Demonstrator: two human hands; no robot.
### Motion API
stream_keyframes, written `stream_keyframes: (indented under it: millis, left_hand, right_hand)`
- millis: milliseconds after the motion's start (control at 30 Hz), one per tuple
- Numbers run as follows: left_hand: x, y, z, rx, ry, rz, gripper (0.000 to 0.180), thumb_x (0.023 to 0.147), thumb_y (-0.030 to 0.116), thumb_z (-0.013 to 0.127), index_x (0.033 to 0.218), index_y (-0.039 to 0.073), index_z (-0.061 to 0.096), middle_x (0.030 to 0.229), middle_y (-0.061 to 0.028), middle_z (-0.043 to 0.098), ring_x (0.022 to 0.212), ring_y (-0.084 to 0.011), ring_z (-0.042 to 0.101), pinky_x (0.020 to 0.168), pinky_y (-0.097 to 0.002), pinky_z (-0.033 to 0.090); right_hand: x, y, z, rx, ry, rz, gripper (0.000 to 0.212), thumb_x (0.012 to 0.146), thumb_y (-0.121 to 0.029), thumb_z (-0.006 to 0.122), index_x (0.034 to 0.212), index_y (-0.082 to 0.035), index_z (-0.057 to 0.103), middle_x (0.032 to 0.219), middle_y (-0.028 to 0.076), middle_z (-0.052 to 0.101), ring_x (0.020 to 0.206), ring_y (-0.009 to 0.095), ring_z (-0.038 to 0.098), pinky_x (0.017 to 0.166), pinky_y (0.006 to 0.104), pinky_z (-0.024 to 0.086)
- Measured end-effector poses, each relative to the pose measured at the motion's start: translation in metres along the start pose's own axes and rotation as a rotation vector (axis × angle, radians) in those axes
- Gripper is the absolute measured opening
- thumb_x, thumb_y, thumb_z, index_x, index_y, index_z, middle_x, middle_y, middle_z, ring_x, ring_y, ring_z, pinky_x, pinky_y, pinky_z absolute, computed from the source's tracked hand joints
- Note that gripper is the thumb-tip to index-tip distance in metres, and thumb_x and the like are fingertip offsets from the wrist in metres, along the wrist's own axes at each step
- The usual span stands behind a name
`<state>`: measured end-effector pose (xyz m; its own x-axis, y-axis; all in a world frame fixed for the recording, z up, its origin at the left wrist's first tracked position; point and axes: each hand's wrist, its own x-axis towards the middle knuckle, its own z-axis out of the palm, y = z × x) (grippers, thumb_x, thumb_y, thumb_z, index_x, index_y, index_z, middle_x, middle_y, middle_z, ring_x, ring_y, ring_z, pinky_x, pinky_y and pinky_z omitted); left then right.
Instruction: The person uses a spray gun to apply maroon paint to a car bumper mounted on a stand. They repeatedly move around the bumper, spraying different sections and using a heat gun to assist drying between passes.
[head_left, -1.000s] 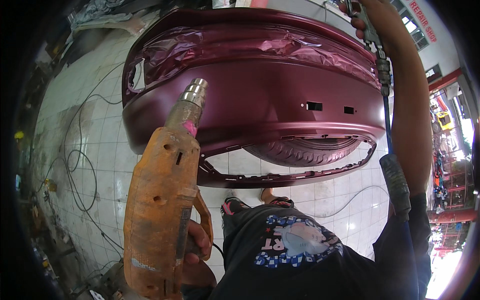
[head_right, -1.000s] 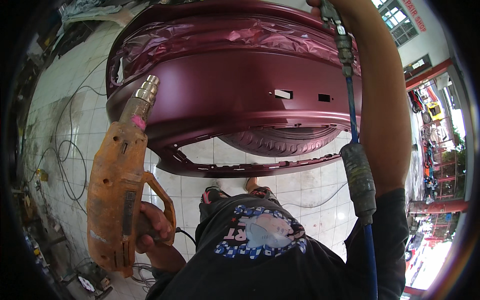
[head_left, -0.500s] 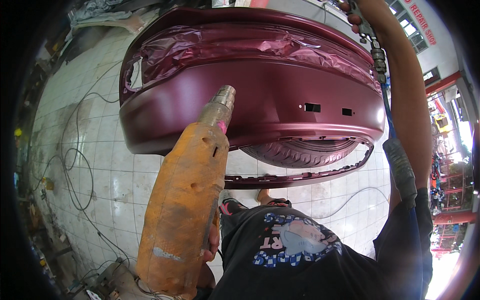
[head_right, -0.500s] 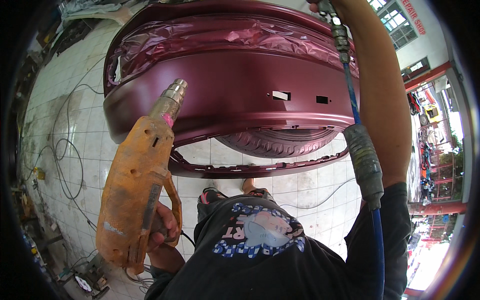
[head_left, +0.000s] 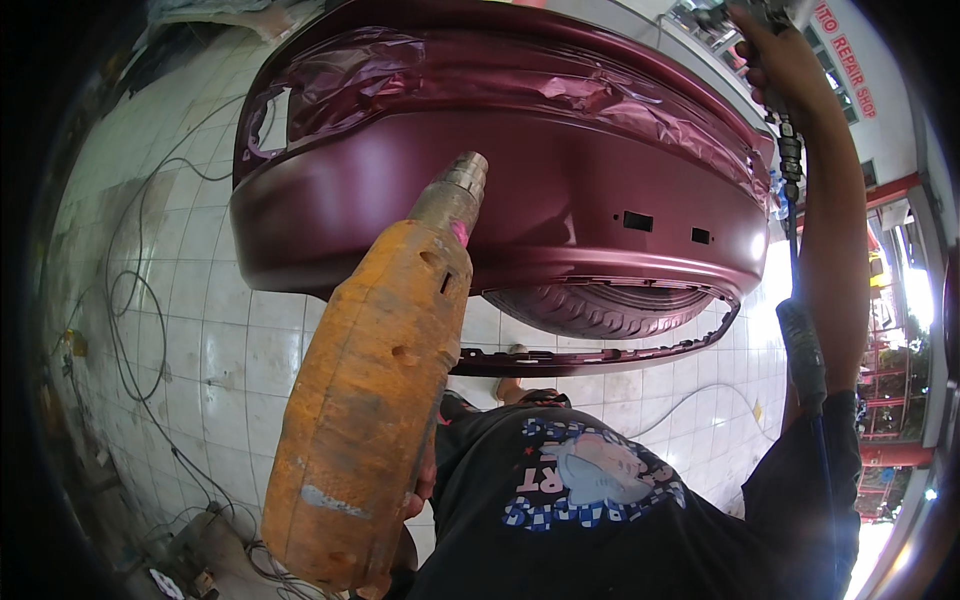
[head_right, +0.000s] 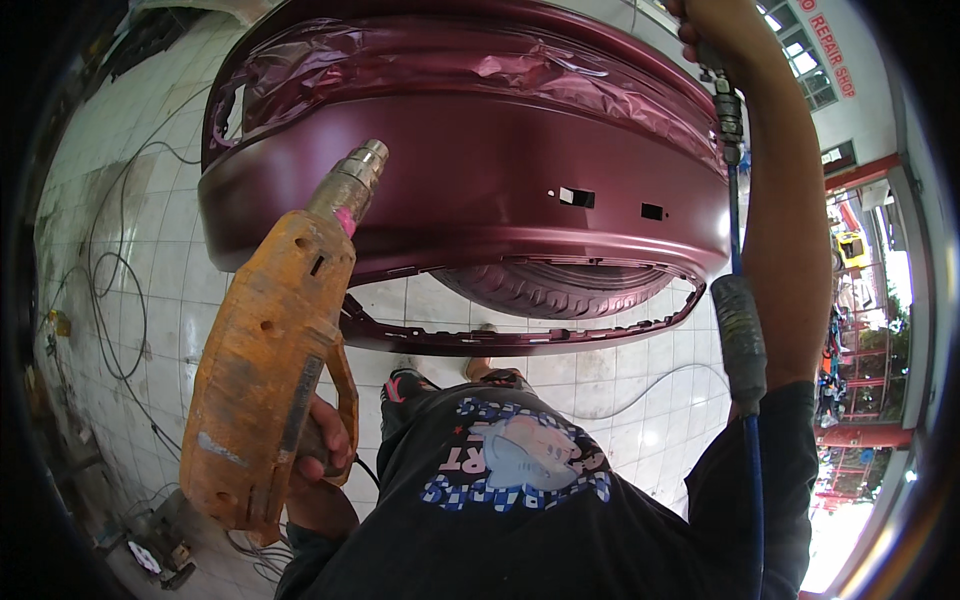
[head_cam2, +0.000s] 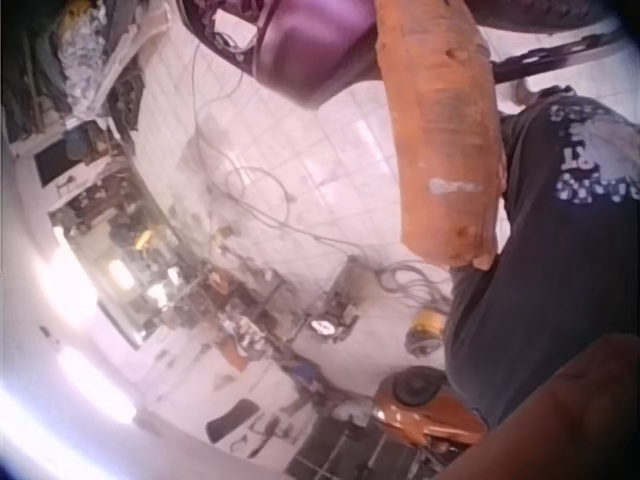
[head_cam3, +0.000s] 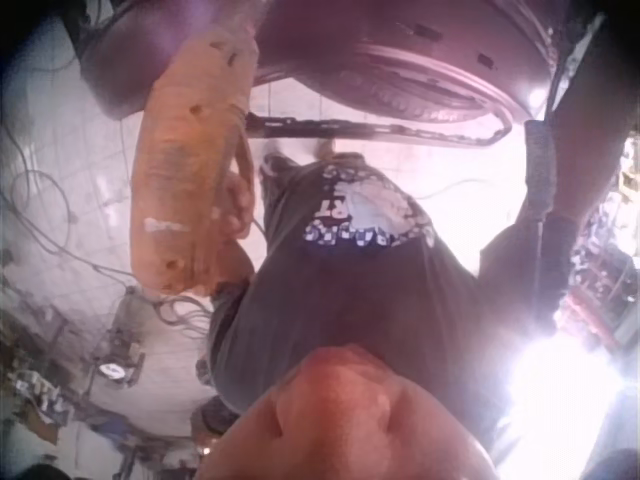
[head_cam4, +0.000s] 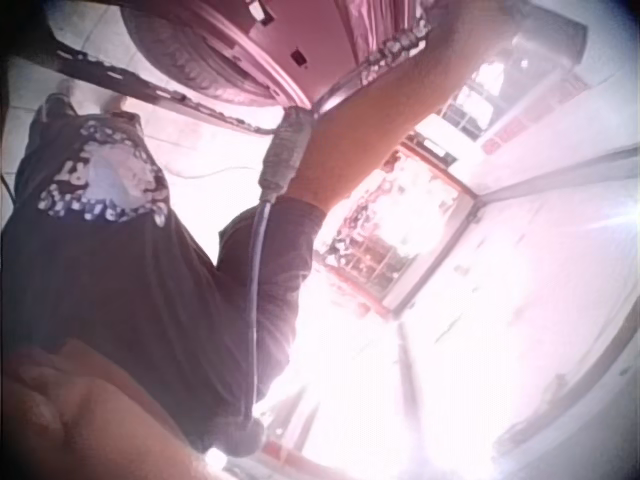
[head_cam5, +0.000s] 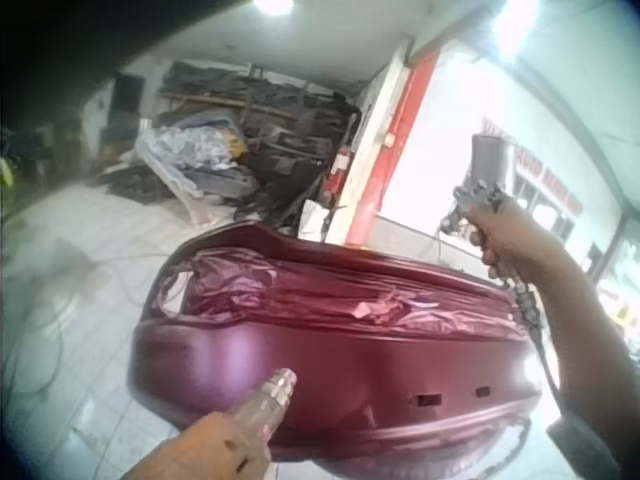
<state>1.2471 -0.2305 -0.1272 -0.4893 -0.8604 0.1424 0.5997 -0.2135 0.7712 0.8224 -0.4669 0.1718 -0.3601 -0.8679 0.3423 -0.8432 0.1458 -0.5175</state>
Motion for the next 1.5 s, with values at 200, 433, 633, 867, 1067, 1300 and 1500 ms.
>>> stream_keyframes:
  millis: [200,433,633,867,1067,1300,1500]
  left_hand:
    - [-0.010,0.023,0.000,-0.026,0.048,-0.150,0.046,0.083,0.013,0.085,0.108,-0.008,0.052,0.083,-0.0122,0.062,0.073,-0.0212,0.068,0.065,-0.0349,0.059]
    - [-0.015,0.030,-0.014,0.081,-0.198,-0.132,0.047,0.084,0.013,0.082,0.114,-0.005,0.051,0.083,-0.0127,0.061,0.071,-0.0219,0.066,0.066,-0.0364,0.058]
    - [-0.027,0.013,0.013,0.102,-0.072,0.024,0.063,0.085,0.010,0.077,0.133,0.000,0.038,0.084,-0.0151,0.060,0.065,-0.0227,0.063,0.063,-0.0371,0.057]
    - [-0.002,-0.018,0.060,0.109,-0.018,0.128,0.069,0.082,0.015,0.081,0.133,-0.003,0.038,0.082,-0.0146,0.059,0.059,-0.0200,0.061,0.055,-0.0332,0.056]
    - [0.028,-0.037,0.133,0.065,0.069,0.084,0.069,0.082,0.020,0.083,0.129,-0.006,0.039,0.082,-0.0133,0.058,0.059,-0.0193,0.061,0.054,-0.0321,0.056]
    - [0.047,-0.069,0.205,0.136,0.142,0.021,0.064,0.083,0.018,0.083,0.125,-0.005,0.041,0.084,-0.0124,0.059,0.061,-0.0196,0.063,0.056,-0.0325,0.056]
    - [0.047,-0.109,0.249,0.097,0.222,0.027,0.067,0.083,0.022,0.085,0.126,-0.005,0.041,0.087,-0.0133,0.059,0.062,-0.0205,0.062,0.057,-0.0338,0.056]
  right_hand:
    - [-0.059,-0.107,0.074,0.284,-0.078,-0.229,0.035,0.097,-0.036,0.068,0.089,-0.003,0.057,0.067,0.001,0.054,0.046,0.010,0.050,0.039,0.0283,0.047]
    - [-0.073,-0.134,0.089,0.513,-0.205,-0.370,0.038,0.101,-0.036,0.062,0.096,0.002,0.059,0.081,0.006,0.061,0.052,0.010,0.053,0.039,0.0272,0.047]
    - [-0.022,-0.046,0.041,0.284,-0.168,-0.197,0.044,0.096,-0.041,0.069,0.099,0.000,0.057,0.077,0.007,0.060,0.048,0.010,0.051,0.041,0.0257,0.046]
    - [0.002,0.092,-0.052,0.288,-0.100,-0.033,0.035,0.096,-0.042,0.070,0.090,-0.009,0.059,0.069,-0.002,0.056,0.046,0.006,0.046,0.039,0.0234,0.041]
    - [0.016,0.204,-0.129,0.334,0.021,0.082,0.031,0.096,-0.038,0.071,0.096,-0.009,0.060,0.069,-0.001,0.056,0.047,0.008,0.048,0.039,0.0267,0.040]
    - [0.029,0.344,-0.194,0.308,0.250,0.217,0.038,0.095,-0.039,0.072,0.106,-0.004,0.063,0.071,0.002,0.056,0.047,0.011,0.049,0.038,0.0313,0.044]
    - [-0.009,0.464,-0.248,0.139,0.425,0.268,0.041,0.095,-0.040,0.070,0.111,-0.003,0.064,0.075,0.003,0.061,0.046,0.011,0.049,0.038,0.0305,0.041]
